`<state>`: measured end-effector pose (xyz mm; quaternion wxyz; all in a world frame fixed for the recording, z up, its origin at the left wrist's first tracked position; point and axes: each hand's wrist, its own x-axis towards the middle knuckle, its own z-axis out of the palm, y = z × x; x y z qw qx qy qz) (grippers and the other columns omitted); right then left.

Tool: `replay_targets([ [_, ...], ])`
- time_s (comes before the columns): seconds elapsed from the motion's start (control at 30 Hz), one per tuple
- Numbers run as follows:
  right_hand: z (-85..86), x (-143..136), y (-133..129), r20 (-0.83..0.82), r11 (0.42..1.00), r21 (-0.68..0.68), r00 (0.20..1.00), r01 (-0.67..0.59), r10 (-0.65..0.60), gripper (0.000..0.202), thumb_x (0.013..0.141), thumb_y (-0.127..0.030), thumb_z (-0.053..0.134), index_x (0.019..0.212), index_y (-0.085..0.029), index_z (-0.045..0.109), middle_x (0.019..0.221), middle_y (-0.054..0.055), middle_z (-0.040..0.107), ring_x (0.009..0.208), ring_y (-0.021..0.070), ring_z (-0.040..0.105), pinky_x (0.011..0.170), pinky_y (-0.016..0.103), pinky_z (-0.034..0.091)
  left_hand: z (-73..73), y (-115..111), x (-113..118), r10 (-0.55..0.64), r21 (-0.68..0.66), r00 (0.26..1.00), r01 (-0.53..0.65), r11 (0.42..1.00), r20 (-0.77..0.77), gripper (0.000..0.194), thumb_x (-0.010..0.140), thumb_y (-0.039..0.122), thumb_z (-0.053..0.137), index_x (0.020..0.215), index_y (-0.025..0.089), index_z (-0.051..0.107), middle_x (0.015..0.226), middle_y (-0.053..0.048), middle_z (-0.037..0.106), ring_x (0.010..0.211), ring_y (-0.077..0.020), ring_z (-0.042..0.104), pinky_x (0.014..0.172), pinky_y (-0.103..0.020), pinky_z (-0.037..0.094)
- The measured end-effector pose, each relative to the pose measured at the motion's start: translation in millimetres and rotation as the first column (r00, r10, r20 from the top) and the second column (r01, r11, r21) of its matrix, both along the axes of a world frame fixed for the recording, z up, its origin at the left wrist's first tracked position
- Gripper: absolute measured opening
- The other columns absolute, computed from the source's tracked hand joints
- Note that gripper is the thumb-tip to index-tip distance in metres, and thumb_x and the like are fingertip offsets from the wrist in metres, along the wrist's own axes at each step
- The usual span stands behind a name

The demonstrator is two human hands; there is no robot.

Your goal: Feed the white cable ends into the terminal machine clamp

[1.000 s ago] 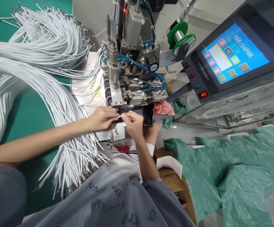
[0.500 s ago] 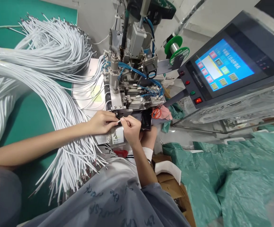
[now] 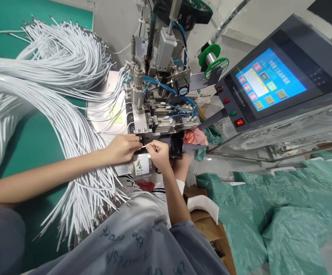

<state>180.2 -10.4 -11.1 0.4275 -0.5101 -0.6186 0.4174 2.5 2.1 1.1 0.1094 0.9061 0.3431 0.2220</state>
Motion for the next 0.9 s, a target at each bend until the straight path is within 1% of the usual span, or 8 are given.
replay_targets([
  [0.1,-7.8,-10.8,-3.9,-0.073,0.99,0.081,0.992,0.112,-0.106,0.027,0.077,-0.024,0.056,0.052,-0.016,0.051,0.054,-0.004,0.036,0.051,0.0089,0.033,0.049,0.025,0.025,0.8,-0.5,1.3,-0.002,-0.046,0.999,0.004,0.999,0.035,0.023,0.085,0.017,0.046,0.076,0.015,0.067,0.068,-0.003,0.06,0.064,-0.0137,0.055,0.058,-0.025,0.041],
  [0.17,-10.6,-16.5,-7.2,-0.098,0.982,0.094,0.983,0.165,-0.156,0.027,0.078,-0.024,0.055,0.053,-0.017,0.052,0.054,-0.004,0.036,0.052,0.0094,0.034,0.049,0.026,0.026,1.3,-0.5,1.3,-0.024,-0.058,0.999,0.026,0.998,0.037,0.024,0.087,0.02,0.046,0.077,0.015,0.067,0.067,-0.002,0.06,0.064,-0.0132,0.055,0.059,-0.025,0.041],
  [0.33,-14.6,-15.7,-7.6,-0.043,0.983,0.086,0.986,0.165,-0.162,0.026,0.079,-0.026,0.055,0.054,-0.017,0.055,0.056,-0.003,0.04,0.054,0.0104,0.036,0.051,0.026,0.028,2.3,-0.3,0.4,-0.087,-0.117,0.996,0.088,0.989,0.015,0.03,0.09,0.02,0.04,0.076,0.013,0.065,0.069,-0.004,0.058,0.061,-0.012,0.054,0.057,-0.023,0.041],
  [0.5,-24.1,-2.8,3.2,-0.014,0.997,-0.015,0.997,0.076,-0.076,0.024,0.077,-0.028,0.055,0.056,-0.017,0.057,0.058,-0.002,0.047,0.057,0.0116,0.044,0.054,0.025,0.035,-1.2,0.9,1.2,-0.029,-0.141,0.981,0.002,0.99,-0.19,0.027,0.086,0.013,0.038,0.082,0.011,0.065,0.074,-0.007,0.058,0.057,-0.0129,0.055,0.054,-0.025,0.044],
  [0.6,-31.3,2.6,8.2,-0.042,0.991,-0.049,0.991,0.128,-0.13,0.018,0.077,-0.028,0.053,0.066,-0.017,0.063,0.069,0.002,0.06,0.067,0.0147,0.054,0.063,0.027,0.043,-5.4,2.6,0.9,0.009,-0.15,0.975,-0.043,0.988,-0.22,0.027,0.087,0.013,0.037,0.081,0.01,0.063,0.078,-0.009,0.058,0.057,-0.0137,0.056,0.054,-0.026,0.045],
  [0.67,-34.6,3.5,9.5,-0.069,0.984,-0.103,0.986,0.147,-0.155,0.015,0.075,-0.029,0.055,0.071,-0.017,0.064,0.073,0.003,0.064,0.068,0.015,0.056,0.065,0.027,0.044,-7.4,3.3,0.5,0.018,-0.153,0.972,-0.055,0.987,-0.232,0.028,0.088,0.014,0.036,0.08,0.01,0.063,0.08,-0.01,0.058,0.056,-0.0141,0.056,0.053,-0.027,0.046],
  [0.77,-36.6,1.7,9.7,-0.113,0.973,-0.194,0.983,0.123,-0.147,0.014,0.072,-0.03,0.059,0.072,-0.017,0.063,0.068,0.001,0.062,0.06,0.0124,0.053,0.059,0.025,0.043,-8.0,3.7,0.2,0.025,-0.142,0.963,-0.065,0.988,-0.267,0.028,0.088,0.014,0.036,0.08,0.01,0.062,0.079,-0.009,0.058,0.055,-0.0136,0.056,0.051,-0.026,0.045],
  [0.9,-36.6,-0.8,10.7,-0.127,0.965,-0.245,0.984,0.09,-0.124,0.014,0.072,-0.03,0.059,0.068,-0.017,0.059,0.057,-0.003,0.053,0.053,0.0101,0.046,0.053,0.024,0.038,-6.5,3.8,-0.1,-0.006,-0.117,0.956,-0.03,0.993,-0.292,0.025,0.086,0.011,0.038,0.086,0.01,0.063,0.08,-0.009,0.058,0.056,-0.0137,0.057,0.052,-0.025,0.046],
])
